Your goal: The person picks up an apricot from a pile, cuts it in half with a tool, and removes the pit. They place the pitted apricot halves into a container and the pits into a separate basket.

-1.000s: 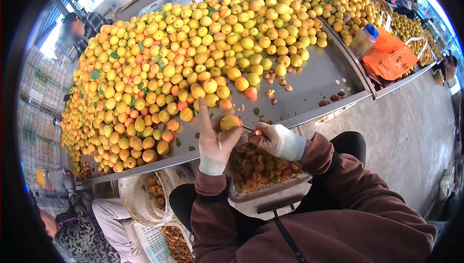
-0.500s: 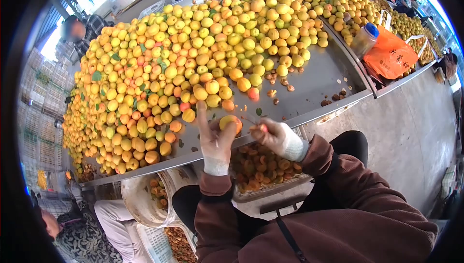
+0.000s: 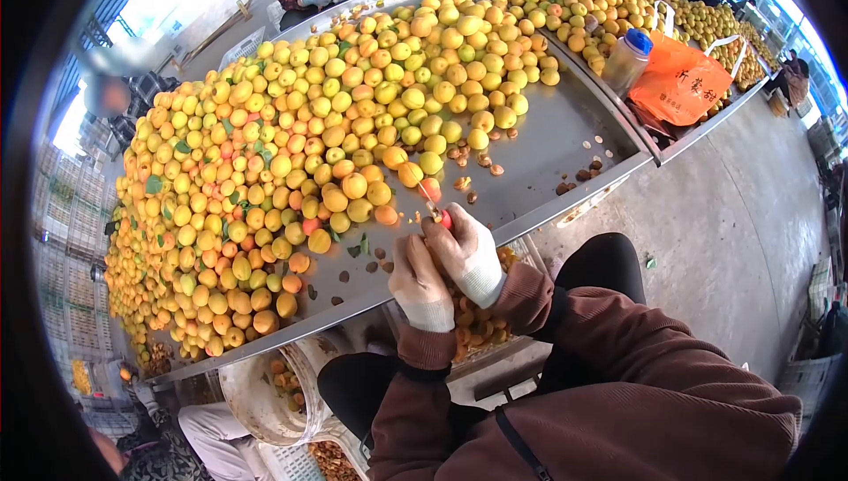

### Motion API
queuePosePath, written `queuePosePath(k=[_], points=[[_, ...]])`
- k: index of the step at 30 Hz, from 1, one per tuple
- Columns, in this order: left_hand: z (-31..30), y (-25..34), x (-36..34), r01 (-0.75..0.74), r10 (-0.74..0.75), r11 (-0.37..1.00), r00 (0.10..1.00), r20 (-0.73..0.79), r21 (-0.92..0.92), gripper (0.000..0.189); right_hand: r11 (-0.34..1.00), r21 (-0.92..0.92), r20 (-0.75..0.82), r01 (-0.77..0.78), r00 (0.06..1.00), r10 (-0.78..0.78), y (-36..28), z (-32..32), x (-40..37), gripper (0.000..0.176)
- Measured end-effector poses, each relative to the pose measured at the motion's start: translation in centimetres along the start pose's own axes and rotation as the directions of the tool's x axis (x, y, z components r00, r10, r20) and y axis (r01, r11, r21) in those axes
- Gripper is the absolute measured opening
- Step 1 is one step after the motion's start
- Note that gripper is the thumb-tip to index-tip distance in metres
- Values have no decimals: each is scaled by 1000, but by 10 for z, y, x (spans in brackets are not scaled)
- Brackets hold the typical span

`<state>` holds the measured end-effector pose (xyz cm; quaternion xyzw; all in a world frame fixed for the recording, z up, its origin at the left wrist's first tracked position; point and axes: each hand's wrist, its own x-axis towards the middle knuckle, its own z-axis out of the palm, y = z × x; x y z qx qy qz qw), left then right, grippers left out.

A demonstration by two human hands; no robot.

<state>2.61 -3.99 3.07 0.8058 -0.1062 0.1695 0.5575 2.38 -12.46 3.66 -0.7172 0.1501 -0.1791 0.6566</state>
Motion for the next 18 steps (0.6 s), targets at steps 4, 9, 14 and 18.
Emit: queuePosePath(k=[4,9,14,18], points=[[4,0,-11,151,-148,980,988,31,-131,26,992,-123,10,29,1000,-28,-8,-5,-1,22],[11,-42,-16,488,-444,693,869,220,-530,25,887,-342,129,311,950,-283,3,-9,-3,18],[11,-70,-24,754,-472,-189,493,731,-630,34,693,-371,331,619,785,-524,9,-22,-8,14],[-13,-16,-5,866,-642,362,500,581,-345,37,983,180,128,35,990,-59,16,-23,0,9]])
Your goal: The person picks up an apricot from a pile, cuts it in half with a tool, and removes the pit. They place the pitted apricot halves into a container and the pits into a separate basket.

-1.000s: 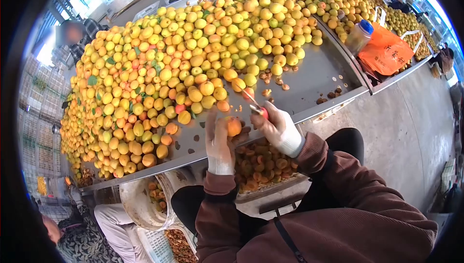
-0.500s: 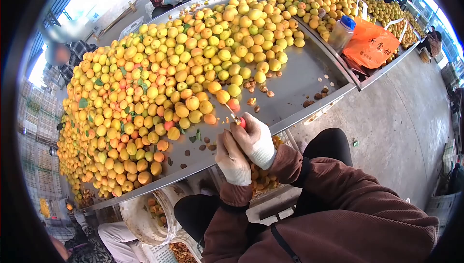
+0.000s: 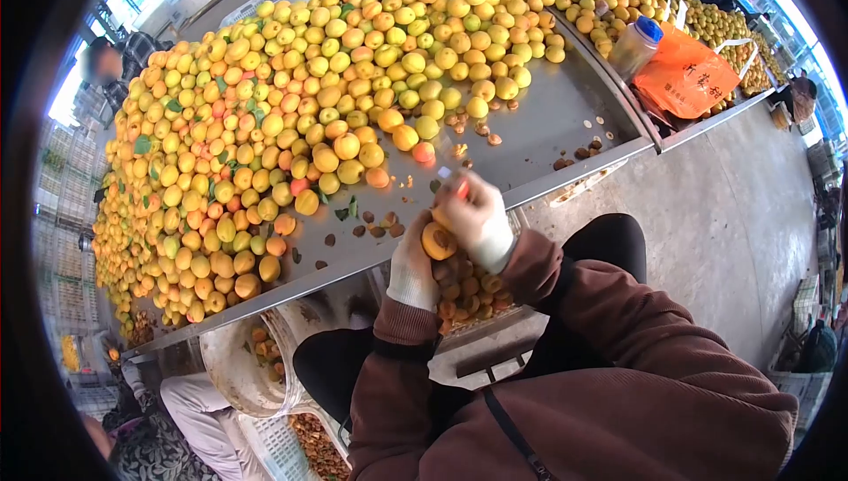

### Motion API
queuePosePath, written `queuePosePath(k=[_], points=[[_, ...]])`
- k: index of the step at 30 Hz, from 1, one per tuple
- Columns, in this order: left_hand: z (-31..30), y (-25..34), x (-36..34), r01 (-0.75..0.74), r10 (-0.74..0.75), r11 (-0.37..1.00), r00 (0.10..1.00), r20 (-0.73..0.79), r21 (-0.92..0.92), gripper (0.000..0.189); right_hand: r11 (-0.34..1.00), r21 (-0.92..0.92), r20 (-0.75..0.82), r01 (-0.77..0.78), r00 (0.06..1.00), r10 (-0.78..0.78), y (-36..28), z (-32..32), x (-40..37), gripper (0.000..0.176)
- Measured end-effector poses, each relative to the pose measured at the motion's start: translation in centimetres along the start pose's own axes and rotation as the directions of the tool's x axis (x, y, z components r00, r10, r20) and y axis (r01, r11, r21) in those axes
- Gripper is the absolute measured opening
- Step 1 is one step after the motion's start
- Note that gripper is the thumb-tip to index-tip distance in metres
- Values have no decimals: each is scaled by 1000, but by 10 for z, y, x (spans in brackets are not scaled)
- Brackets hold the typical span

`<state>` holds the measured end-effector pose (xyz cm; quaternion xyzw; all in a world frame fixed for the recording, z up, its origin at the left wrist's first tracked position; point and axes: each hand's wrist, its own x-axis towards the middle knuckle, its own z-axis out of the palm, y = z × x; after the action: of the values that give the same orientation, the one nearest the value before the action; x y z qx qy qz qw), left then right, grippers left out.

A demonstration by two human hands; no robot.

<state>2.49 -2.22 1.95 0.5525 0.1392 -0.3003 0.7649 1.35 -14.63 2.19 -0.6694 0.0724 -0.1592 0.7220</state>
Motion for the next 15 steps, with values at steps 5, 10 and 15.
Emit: queuePosePath(k=[5,10,15], points=[[1,12,-6,114,-77,947,988,134,-300,46,941,231,-6,-248,967,256,-20,-15,8,21],[-7,4,-4,36,13,928,992,128,-371,46,961,62,94,-271,960,265,-27,-16,6,21],[4,9,-18,-123,116,961,992,-44,-249,49,986,-45,-36,-158,987,157,-34,-9,13,18]])
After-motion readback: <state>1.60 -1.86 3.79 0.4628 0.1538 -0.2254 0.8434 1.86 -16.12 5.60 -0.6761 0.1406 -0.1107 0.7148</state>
